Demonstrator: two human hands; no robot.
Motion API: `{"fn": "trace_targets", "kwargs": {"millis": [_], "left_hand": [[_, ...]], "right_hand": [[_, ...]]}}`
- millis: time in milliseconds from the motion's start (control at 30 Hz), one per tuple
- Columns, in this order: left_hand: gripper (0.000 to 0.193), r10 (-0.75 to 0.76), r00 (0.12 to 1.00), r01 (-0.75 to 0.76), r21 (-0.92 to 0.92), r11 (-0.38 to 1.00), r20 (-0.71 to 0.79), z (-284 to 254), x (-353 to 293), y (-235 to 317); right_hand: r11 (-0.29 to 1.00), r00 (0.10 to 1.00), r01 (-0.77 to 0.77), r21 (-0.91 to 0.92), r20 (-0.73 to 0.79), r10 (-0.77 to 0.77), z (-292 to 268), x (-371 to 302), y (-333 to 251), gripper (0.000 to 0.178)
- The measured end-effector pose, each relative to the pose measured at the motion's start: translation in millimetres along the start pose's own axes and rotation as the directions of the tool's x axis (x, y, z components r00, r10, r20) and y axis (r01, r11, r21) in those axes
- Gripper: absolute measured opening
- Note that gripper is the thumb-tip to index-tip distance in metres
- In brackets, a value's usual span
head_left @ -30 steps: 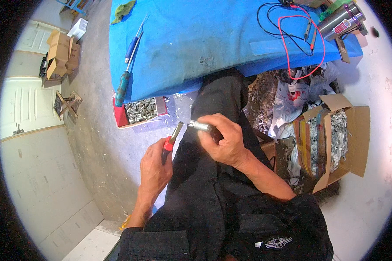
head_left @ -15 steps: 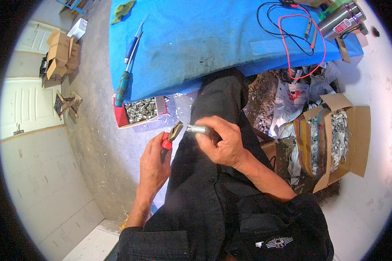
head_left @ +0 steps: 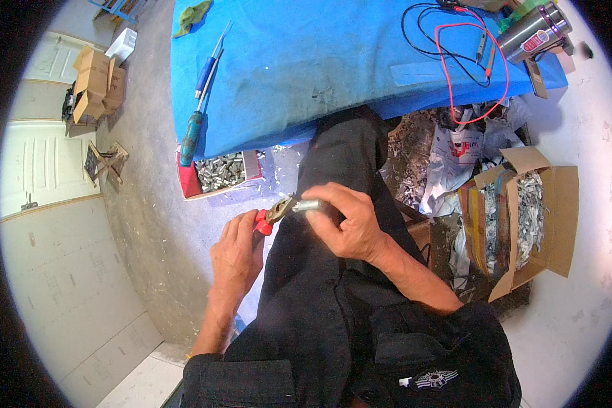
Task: The person assembles small metal electronic components, using pliers to manipulate a small part, checking it with a multimeter, and organizing the pieces on a blue cloth-covered table.
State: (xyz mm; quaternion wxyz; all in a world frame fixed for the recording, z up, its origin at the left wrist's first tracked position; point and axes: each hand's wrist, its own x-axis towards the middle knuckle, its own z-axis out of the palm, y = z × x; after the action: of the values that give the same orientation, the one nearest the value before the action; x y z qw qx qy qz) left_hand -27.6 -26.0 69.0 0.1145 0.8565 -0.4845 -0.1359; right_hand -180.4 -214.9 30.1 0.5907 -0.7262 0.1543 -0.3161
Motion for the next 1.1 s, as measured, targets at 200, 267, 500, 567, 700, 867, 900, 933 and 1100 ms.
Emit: {"fn": "trace_targets", "kwargs": {"millis": [200, 267, 500, 567, 700, 867, 900, 933, 1100], "left_hand": [[0.035, 0.078, 0.996, -0.083, 0.109, 0.991, 0.046, -12, 4, 1], [0.034, 0.070, 0.997, -0.071, 0.002, 0.998, 0.025, -10, 3, 3], [0.037, -0.013, 1.000, 0.011, -0.207, 0.978, -0.011, -1, -5, 3], [0.039, -0.033, 0.999, 0.028, -0.177, 0.984, -0.024, 0, -6, 7], [0.041, -0.068, 0.997, 0.059, -0.180, 0.982, -0.045, 0, -9, 12], [0.038, -0.073, 0.995, 0.056, -0.217, 0.975, -0.072, 0, -10, 15], [0.038, -0.076, 0.994, 0.059, -0.216, 0.975, -0.076, -1, -9, 16], [0.037, -0.073, 0.994, 0.055, -0.213, 0.976, -0.076, 0, -9, 16], [0.037, -0.081, 0.994, 0.063, -0.227, 0.972, -0.070, 3, -13, 13]], "right_hand": [[0.987, 0.994, -0.113, 0.116, 0.019, 0.112, 0, -4, 4, 0.023], [0.971, 0.982, -0.185, 0.153, 0.054, 0.178, -2, -4, 3, 0.023], [1.000, 1.000, -0.023, 0.000, 0.005, 0.023, 2, -3, 7, 0.025], [0.999, 0.999, -0.041, -0.015, 0.006, 0.041, 3, -4, 7, 0.026], [0.998, 1.000, 0.002, -0.069, 0.000, -0.002, 3, -5, 2, 0.029], [0.935, 0.973, 0.223, -0.277, 0.007, -0.230, 2, -5, 3, 0.034], [0.921, 0.965, 0.251, -0.299, 0.005, -0.261, 2, -4, 3, 0.036], [0.905, 0.956, 0.278, -0.321, 0.004, -0.292, 2, -4, 3, 0.037], [0.889, 0.934, 0.335, -0.313, -0.014, -0.357, 7, -6, 7, 0.041]]}}
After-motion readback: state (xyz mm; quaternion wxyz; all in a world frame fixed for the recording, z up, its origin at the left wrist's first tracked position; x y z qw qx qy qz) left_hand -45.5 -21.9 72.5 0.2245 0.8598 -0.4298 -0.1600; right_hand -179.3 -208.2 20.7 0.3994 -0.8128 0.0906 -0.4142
